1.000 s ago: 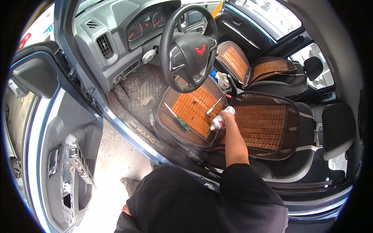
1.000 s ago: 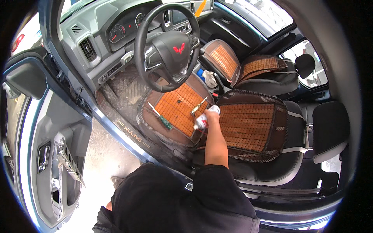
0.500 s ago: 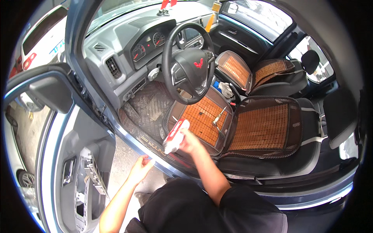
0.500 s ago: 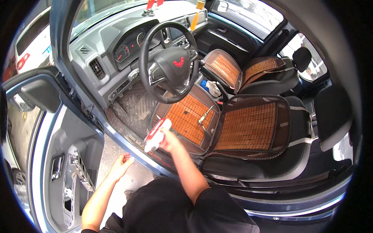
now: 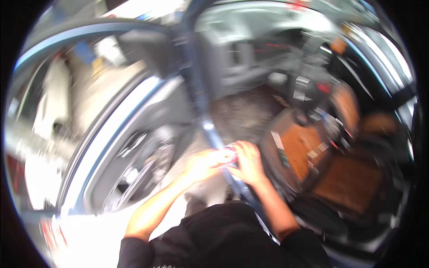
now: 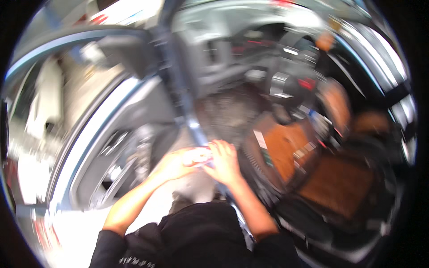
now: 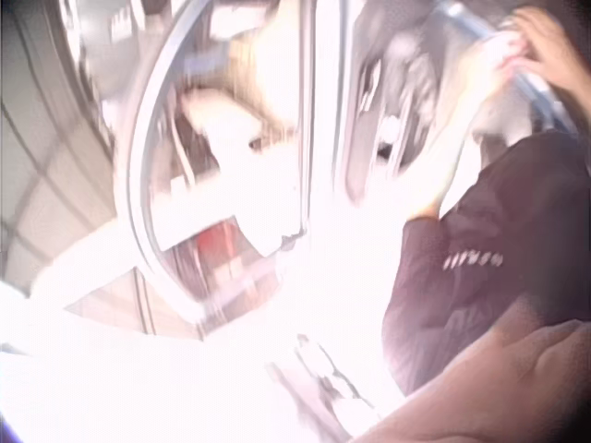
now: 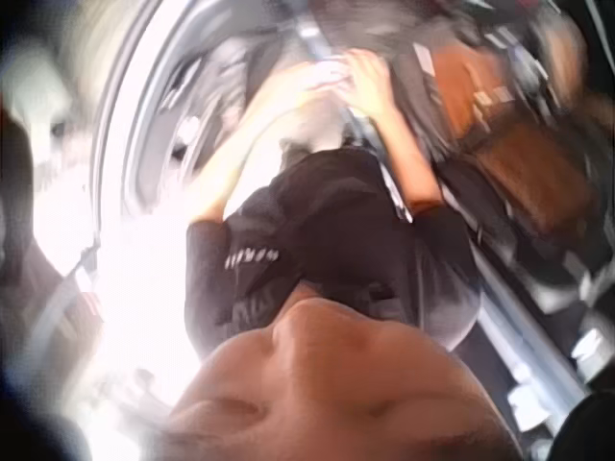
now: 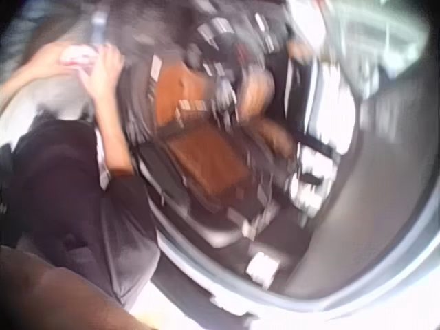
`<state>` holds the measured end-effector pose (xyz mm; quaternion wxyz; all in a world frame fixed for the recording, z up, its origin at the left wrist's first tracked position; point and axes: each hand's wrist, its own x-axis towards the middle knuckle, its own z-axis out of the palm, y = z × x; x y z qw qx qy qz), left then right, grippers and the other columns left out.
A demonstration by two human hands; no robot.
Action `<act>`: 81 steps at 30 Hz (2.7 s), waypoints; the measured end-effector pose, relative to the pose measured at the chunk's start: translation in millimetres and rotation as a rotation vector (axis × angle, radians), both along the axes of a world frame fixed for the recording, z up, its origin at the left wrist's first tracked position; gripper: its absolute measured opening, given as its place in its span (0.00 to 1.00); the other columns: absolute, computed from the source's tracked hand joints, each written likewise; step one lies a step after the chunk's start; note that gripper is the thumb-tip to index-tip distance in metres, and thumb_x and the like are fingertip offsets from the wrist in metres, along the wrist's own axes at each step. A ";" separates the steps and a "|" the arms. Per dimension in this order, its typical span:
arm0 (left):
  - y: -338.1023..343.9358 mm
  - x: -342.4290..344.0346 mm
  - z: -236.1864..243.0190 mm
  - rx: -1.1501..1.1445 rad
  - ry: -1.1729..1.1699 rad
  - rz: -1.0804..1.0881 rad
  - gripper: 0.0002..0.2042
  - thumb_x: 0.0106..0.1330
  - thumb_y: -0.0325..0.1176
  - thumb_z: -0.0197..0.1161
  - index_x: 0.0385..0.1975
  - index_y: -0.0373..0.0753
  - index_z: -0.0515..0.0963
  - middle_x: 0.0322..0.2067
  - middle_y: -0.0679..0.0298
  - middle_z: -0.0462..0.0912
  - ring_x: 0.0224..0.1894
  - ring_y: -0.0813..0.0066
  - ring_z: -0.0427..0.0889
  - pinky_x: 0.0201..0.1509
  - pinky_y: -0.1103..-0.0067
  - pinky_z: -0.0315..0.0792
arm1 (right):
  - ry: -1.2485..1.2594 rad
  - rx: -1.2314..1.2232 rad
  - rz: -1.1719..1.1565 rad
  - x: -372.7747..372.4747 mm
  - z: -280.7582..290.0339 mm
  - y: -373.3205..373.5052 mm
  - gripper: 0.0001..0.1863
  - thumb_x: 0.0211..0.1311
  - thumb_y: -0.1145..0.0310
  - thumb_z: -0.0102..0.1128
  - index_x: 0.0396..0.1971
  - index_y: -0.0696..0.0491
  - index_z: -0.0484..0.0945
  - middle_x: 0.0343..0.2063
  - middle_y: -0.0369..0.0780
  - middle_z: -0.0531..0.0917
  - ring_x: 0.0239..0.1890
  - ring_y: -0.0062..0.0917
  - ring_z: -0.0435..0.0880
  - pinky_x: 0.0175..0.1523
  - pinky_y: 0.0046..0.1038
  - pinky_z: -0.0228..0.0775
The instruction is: The person removes the door panel trim and weather stripping from a car door, then uses a screwdriver to detach the door handle assembly. They spray lubricant into the door mechanism and reattach the handle.
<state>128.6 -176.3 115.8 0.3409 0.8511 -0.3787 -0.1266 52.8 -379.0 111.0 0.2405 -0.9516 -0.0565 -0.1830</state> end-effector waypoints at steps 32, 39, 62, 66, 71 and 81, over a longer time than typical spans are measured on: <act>175.5 -35.8 -282.0 -2.625 0.996 0.972 0.35 0.53 0.51 0.62 0.60 0.41 0.66 0.62 0.61 0.68 0.64 0.55 0.64 0.69 0.58 0.52 | 0.554 0.760 0.309 0.1 15.0 24.1 0.47 0.53 0.55 0.71 0.64 0.59 0.52 0.47 0.40 0.73 0.49 0.24 0.74 0.57 0.29 0.67; 202.0 -117.8 -209.5 -2.369 0.761 1.070 0.22 0.62 0.55 0.61 0.41 0.41 0.72 0.50 0.56 0.75 0.54 0.54 0.75 0.64 0.58 0.64 | 0.553 0.762 0.452 17.7 43.0 71.1 0.49 0.52 0.51 0.71 0.66 0.56 0.51 0.47 0.41 0.73 0.47 0.25 0.75 0.55 0.28 0.68; 257.2 -112.7 -51.2 -1.499 0.690 1.615 0.34 0.60 0.62 0.60 0.53 0.37 0.68 0.44 0.59 0.74 0.45 0.63 0.76 0.51 0.68 0.75 | 0.204 0.018 0.476 74.5 71.1 104.8 0.33 0.44 0.64 0.69 0.54 0.51 0.71 0.43 0.46 0.75 0.42 0.43 0.80 0.46 0.37 0.74; 258.5 -112.3 -49.8 -1.459 0.697 1.617 0.41 0.57 0.66 0.60 0.59 0.37 0.64 0.50 0.56 0.72 0.49 0.59 0.75 0.55 0.66 0.73 | 0.225 -0.018 0.477 76.2 73.8 105.3 0.33 0.43 0.63 0.68 0.54 0.50 0.71 0.43 0.46 0.75 0.41 0.43 0.80 0.45 0.38 0.74; 253.7 -110.1 -37.8 -1.493 0.680 1.636 0.34 0.60 0.61 0.61 0.51 0.36 0.69 0.44 0.58 0.75 0.45 0.63 0.77 0.52 0.68 0.75 | 0.247 -0.032 0.489 76.6 75.1 105.4 0.32 0.44 0.62 0.68 0.54 0.49 0.71 0.42 0.45 0.75 0.41 0.43 0.80 0.44 0.38 0.74; 252.2 -112.5 -35.7 -1.489 0.656 1.646 0.34 0.60 0.61 0.62 0.52 0.35 0.69 0.43 0.59 0.75 0.43 0.65 0.77 0.50 0.69 0.76 | 0.223 -0.052 0.498 76.8 76.2 107.0 0.32 0.44 0.62 0.68 0.53 0.48 0.71 0.42 0.45 0.75 0.40 0.43 0.80 0.43 0.39 0.74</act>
